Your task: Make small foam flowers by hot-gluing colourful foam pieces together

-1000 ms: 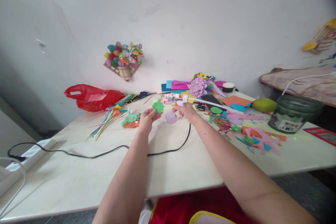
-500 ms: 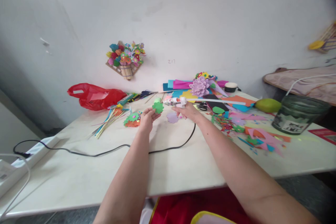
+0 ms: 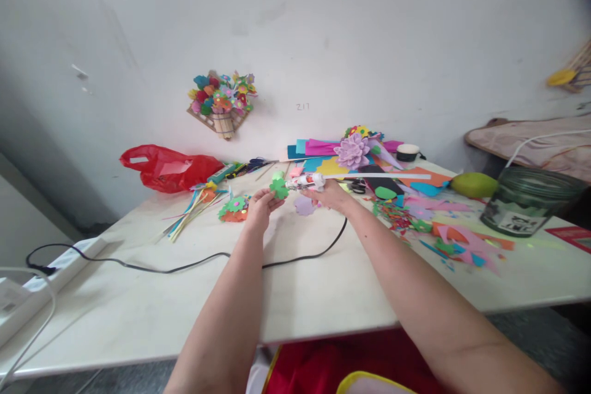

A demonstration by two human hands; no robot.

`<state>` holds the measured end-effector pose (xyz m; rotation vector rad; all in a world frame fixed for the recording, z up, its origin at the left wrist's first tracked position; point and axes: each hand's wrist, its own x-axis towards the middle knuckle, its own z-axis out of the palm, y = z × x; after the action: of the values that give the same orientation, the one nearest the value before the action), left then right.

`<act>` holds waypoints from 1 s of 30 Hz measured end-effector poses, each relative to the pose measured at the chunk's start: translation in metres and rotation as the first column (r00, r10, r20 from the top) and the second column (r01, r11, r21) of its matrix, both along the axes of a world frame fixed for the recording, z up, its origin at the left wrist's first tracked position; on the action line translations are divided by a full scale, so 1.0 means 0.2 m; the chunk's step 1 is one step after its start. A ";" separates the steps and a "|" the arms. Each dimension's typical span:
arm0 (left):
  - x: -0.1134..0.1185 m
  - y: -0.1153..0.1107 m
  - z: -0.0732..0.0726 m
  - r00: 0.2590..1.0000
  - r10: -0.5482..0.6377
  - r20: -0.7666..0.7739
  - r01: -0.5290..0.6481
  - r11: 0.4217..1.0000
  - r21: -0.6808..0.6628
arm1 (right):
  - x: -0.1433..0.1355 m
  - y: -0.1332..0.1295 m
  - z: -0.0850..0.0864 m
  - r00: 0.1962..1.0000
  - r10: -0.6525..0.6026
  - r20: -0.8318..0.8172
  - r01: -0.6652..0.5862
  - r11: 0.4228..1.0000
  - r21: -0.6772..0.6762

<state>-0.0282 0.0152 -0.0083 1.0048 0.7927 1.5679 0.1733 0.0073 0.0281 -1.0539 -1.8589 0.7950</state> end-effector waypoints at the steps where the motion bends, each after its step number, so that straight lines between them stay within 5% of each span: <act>1: 0.00 0.00 0.00 1.000 0.002 -0.003 -0.002 1.000 -0.001 | 0.00 0.00 0.00 1.000 0.001 0.000 -0.001 1.000 0.008; 30: 0.00 0.00 0.00 1.000 -0.015 0.000 0.015 1.000 0.008 | 0.01 0.09 -0.06 0.988 -0.071 0.134 0.034 0.966 0.258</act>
<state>-0.0277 0.0152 -0.0088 1.0139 0.7777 1.5589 0.1762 0.0247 0.0170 -1.0109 -1.9821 0.4436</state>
